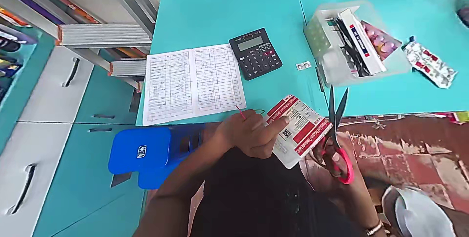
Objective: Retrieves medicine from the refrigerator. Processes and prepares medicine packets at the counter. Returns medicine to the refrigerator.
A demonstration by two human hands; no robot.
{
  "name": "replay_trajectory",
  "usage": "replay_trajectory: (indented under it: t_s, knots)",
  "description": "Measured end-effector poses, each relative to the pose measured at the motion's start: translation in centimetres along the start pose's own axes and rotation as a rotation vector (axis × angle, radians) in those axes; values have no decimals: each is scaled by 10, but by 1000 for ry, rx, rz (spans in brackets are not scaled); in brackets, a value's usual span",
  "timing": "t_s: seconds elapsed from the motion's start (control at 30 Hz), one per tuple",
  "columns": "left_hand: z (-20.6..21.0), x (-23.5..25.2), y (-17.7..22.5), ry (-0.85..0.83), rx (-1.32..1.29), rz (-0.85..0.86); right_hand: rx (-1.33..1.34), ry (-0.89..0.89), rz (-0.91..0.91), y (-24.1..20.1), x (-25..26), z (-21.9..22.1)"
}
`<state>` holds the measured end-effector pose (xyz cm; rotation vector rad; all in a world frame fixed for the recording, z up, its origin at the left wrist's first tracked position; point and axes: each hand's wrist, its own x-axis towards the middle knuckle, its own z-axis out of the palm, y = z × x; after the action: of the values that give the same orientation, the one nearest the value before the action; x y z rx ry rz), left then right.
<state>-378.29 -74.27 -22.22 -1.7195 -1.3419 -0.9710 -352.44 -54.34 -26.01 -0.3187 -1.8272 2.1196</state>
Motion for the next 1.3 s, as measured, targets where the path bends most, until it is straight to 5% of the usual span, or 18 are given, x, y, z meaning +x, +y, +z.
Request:
replay_trajectory:
  t_s: [0.17, 0.6, 0.67, 0.8, 0.87, 1.3]
  knots:
    - [2, 9, 5, 55, -97, -194, -83, -152, 6, -14, 19, 4]
    - [25, 44, 20, 111, -116, -300, -65, -303, -13, -32, 45, -12]
    - [31, 48, 22, 95, -231, -496, -81, -297, 6, -26, 48, -16]
    - [64, 55, 18, 333, -549, -1263, -105, -321, 47, -15, 57, -19]
    - [66, 55, 12, 348, -702, -1498, -163, -325, 68, -13, 55, -17]
    - [81, 61, 40, 363, -789, -1613, -129, -216, 167, -23, 63, 14]
